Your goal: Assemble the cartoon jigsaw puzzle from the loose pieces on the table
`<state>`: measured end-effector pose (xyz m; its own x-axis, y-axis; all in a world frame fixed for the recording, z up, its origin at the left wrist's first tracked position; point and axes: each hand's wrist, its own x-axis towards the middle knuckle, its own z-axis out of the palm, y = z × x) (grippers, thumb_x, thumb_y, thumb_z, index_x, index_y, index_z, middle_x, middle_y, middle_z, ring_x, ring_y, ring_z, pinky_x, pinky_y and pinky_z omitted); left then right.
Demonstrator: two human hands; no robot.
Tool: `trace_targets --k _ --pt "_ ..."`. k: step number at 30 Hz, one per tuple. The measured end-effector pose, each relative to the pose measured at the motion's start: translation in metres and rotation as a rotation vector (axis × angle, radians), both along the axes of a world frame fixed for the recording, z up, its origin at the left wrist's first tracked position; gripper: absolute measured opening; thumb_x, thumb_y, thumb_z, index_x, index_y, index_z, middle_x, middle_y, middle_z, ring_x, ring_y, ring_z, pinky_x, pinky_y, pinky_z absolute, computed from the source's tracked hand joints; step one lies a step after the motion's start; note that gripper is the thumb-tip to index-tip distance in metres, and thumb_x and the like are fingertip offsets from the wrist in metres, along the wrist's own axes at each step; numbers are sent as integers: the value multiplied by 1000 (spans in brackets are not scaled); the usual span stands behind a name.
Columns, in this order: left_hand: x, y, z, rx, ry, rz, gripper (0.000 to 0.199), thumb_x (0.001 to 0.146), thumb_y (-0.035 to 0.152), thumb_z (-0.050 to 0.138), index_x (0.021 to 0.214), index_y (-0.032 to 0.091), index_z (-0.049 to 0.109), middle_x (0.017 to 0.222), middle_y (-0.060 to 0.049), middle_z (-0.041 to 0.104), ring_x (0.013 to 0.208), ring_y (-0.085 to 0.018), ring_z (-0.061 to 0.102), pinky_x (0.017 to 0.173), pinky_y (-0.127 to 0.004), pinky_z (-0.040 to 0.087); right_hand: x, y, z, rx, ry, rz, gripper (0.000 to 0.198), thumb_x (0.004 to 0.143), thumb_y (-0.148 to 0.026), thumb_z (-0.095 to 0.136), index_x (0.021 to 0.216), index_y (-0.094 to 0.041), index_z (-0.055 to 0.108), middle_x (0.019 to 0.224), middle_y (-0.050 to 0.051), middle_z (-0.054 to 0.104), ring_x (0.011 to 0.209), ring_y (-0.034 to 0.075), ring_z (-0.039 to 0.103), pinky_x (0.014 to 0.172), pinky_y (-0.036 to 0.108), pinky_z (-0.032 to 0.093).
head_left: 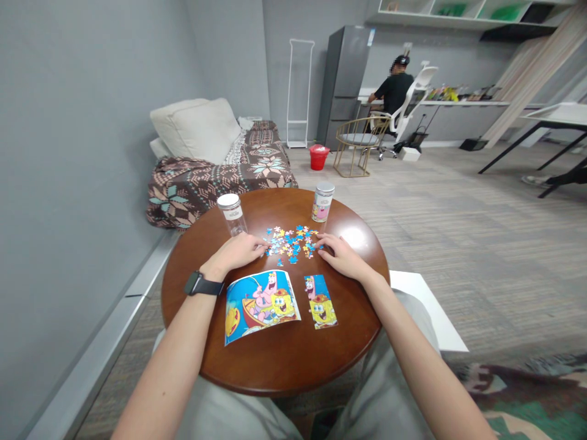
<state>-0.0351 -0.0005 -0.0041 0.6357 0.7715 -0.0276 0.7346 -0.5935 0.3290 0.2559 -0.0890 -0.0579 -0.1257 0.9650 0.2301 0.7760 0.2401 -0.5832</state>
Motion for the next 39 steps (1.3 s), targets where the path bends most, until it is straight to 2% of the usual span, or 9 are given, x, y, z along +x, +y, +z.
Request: trace_targets --k 3,11,17,23,27,29,30,34,39 --pt "-1 0 -1 10 5 12 34 89 41 51 107 28 76 103 -5 77 97 -23 70 83 -25 50 0 0 0 -6 -3 -2 16 91 -26 51 102 -24 62 141 9 55 136 28 46 113 68 19" --pt "6 -4 -3 79 65 -3 40 93 39 45 125 27 66 109 -5 75 98 -22 70 87 -27 50 0 -1 1 -12 -5 5 16 91 -26 50 102 -24 62 142 9 54 137 27 45 113 69 18" --pt "9 -4 -6 87 92 -50 33 94 38 44 112 27 70 99 -5 74 92 -22 69 82 -27 49 -1 -1 1 -6 -5 7 16 91 -25 50 102 -24 61 142 10 54 136 27 45 113 69 19" --pt "13 -2 -13 240 -37 -81 38 98 34 37 116 17 66 101 -9 60 92 -21 61 85 -31 47 1 1 -1 1 -17 7 16 91 -25 51 102 -24 62 142 10 55 136 28 45 113 67 20" --pt "16 0 -16 188 -19 -183 36 99 33 38 104 17 70 91 -6 52 89 -20 56 83 -31 45 1 1 -2 -6 -15 1 16 91 -25 51 102 -24 62 142 10 54 137 28 45 113 67 20" --pt "16 1 -18 176 -19 -184 37 99 34 39 96 16 71 90 -6 51 88 -20 55 82 -32 45 1 2 -2 -6 -13 2 16 91 -25 51 102 -24 62 142 10 54 137 28 45 113 68 20" --pt "16 0 -19 179 -35 -174 37 99 34 39 98 16 71 90 -6 51 88 -20 55 82 -32 45 1 2 -2 -6 -13 4 16 91 -25 51 102 -24 62 142 10 54 137 28 45 113 68 20" --pt "20 -3 -20 204 -56 -165 38 99 33 38 124 18 63 94 -6 51 88 -20 55 83 -32 45 1 2 -2 -3 -14 4 16 90 -24 51 102 -24 62 141 10 55 136 28 46 113 68 21" --pt "21 -4 -19 201 -38 -182 35 99 30 38 107 16 70 93 -7 53 89 -20 55 84 -31 46 1 1 -2 1 -6 1 16 90 -24 51 102 -24 62 141 10 55 136 29 45 112 70 19"
